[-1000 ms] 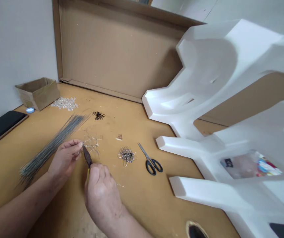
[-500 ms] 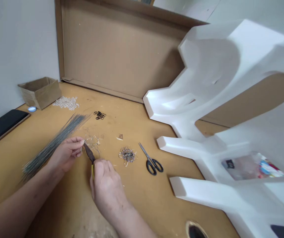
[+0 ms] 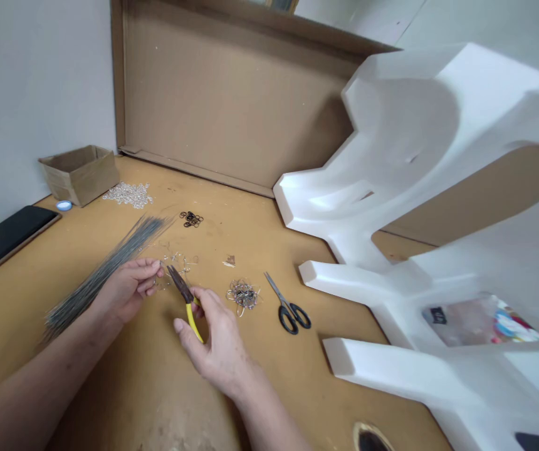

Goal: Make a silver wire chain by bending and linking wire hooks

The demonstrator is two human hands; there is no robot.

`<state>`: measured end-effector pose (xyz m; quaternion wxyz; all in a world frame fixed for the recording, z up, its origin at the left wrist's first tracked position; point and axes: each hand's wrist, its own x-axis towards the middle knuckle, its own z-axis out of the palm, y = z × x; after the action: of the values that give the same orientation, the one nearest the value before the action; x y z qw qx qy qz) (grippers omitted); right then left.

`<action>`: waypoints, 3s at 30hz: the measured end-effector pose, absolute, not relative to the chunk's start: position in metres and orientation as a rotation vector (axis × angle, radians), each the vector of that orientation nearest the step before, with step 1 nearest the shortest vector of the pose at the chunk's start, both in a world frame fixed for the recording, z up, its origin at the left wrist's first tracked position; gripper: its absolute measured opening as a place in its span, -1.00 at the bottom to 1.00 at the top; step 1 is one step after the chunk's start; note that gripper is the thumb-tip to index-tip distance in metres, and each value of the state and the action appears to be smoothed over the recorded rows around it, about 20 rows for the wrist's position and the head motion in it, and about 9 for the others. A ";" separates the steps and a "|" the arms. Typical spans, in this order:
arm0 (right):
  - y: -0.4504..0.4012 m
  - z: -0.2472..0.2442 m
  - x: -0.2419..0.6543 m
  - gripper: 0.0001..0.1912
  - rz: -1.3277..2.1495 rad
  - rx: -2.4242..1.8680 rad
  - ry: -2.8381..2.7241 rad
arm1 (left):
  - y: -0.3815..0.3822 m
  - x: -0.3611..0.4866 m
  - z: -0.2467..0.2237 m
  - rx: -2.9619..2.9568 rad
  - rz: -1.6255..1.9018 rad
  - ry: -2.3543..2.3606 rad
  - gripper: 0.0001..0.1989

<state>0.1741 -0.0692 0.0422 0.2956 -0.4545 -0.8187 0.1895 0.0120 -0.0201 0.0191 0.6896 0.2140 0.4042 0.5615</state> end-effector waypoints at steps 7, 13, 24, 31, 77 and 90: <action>-0.063 0.042 0.176 -0.71 0.058 -1.206 -2.346 | -0.021 0.014 0.021 0.544 1.284 0.970 -0.82; -0.058 0.040 0.179 -0.73 -0.409 -1.163 -2.481 | -0.021 0.012 0.022 0.627 1.265 1.002 -0.79; -0.059 0.039 0.182 -0.61 -0.626 -1.092 -2.559 | -0.020 0.011 0.022 0.636 1.209 1.026 -0.81; -0.062 0.042 0.178 -0.72 -0.043 -1.125 -2.465 | -0.019 0.008 0.020 0.539 1.240 0.943 -0.83; -0.060 0.030 0.173 -0.72 0.234 -1.195 -2.304 | -0.023 0.017 0.014 0.661 1.270 0.924 -0.86; -0.062 0.029 0.172 -0.70 0.238 -1.171 -2.300 | -0.025 0.019 0.018 0.717 1.299 1.008 -0.87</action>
<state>0.1718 -0.0615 0.0285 0.2713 -0.4348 -0.8541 0.0883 0.0194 -0.0248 0.0181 0.6241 0.3121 0.4392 0.5659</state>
